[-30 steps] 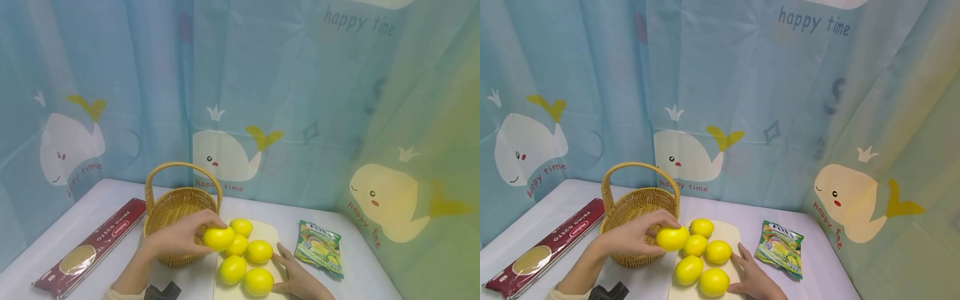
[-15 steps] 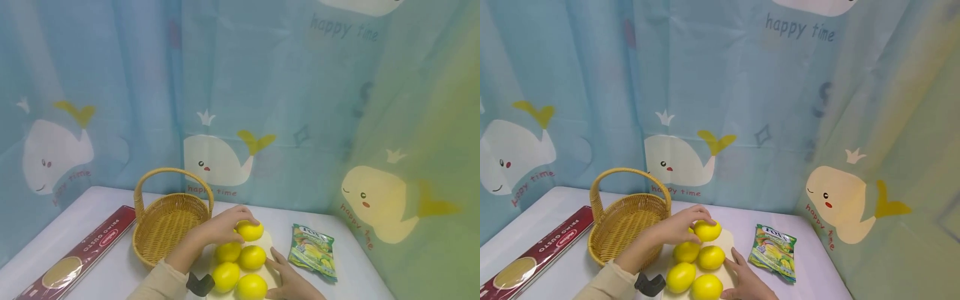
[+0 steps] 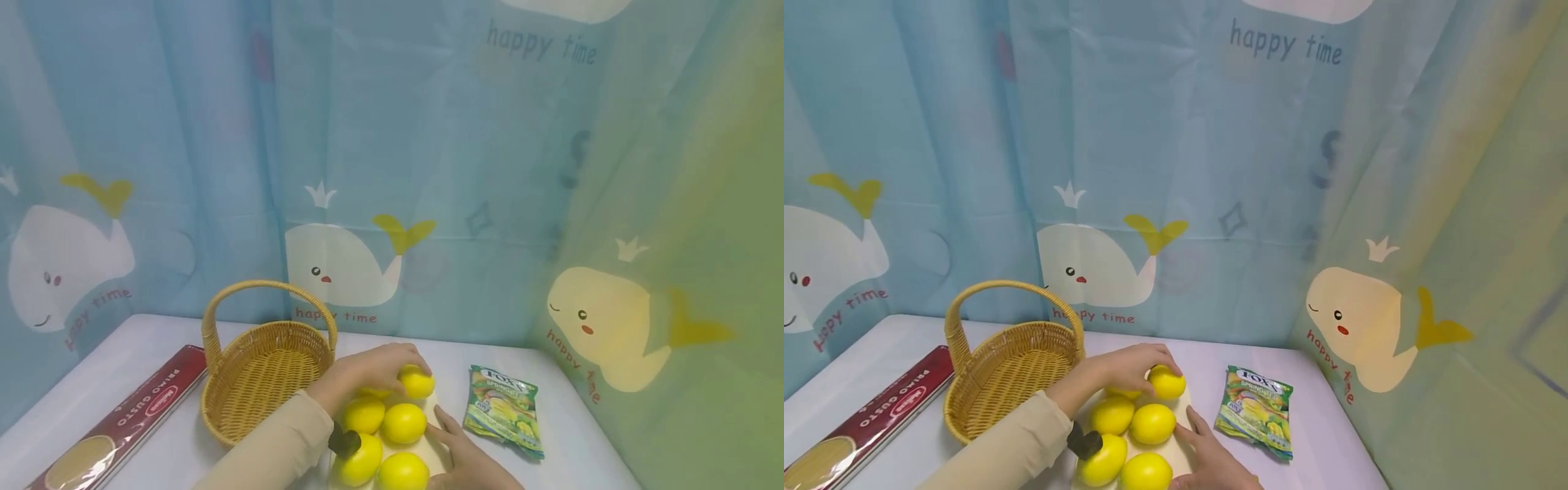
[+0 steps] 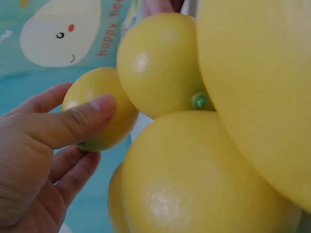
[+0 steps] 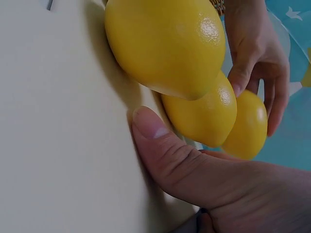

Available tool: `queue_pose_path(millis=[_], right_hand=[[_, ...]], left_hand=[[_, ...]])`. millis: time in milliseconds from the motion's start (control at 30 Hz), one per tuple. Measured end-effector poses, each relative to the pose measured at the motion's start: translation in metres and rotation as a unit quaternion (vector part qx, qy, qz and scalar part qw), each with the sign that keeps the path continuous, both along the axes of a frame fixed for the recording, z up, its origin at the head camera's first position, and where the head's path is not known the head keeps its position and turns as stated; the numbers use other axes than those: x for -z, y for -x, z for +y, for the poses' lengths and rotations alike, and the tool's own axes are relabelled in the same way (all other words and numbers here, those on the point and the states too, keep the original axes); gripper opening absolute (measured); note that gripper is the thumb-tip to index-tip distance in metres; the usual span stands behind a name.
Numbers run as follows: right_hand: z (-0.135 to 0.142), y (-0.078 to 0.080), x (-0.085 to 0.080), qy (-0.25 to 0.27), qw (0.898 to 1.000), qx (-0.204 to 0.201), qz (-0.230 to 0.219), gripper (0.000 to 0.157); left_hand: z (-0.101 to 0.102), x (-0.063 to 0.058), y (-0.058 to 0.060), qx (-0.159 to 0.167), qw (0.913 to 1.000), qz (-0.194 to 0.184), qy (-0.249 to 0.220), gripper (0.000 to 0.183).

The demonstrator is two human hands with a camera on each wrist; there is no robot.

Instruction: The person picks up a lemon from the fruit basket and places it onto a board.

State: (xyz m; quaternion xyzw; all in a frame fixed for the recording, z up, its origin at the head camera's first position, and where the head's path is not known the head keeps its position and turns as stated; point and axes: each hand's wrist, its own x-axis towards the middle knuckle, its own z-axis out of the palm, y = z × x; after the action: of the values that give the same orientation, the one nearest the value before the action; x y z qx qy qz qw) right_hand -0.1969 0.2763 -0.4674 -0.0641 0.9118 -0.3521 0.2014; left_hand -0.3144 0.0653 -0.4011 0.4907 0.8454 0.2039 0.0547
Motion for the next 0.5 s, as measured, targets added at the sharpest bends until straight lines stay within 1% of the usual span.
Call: queue_pose_path(millis=[133,300,500], right_hand=[[-0.0002,-0.0005,-0.0017,0.002,1.0,-0.01,0.009,0.097],[0.0001,-0.0005,-0.0021,0.006,1.0,-0.015,0.012,0.097],[0.0004,-0.0015,-0.0012,0.003,1.0,-0.016,0.013,0.096]], left_hand=[[0.005,0.0027,0.0043,0.001,0.9999,-0.007,0.015,0.048],[0.0093,0.0019,0.0059,0.002,0.9995,-0.017,0.026,0.049],[0.0106,0.0031,0.004,-0.016,0.9976,-0.039,0.055,0.047]])
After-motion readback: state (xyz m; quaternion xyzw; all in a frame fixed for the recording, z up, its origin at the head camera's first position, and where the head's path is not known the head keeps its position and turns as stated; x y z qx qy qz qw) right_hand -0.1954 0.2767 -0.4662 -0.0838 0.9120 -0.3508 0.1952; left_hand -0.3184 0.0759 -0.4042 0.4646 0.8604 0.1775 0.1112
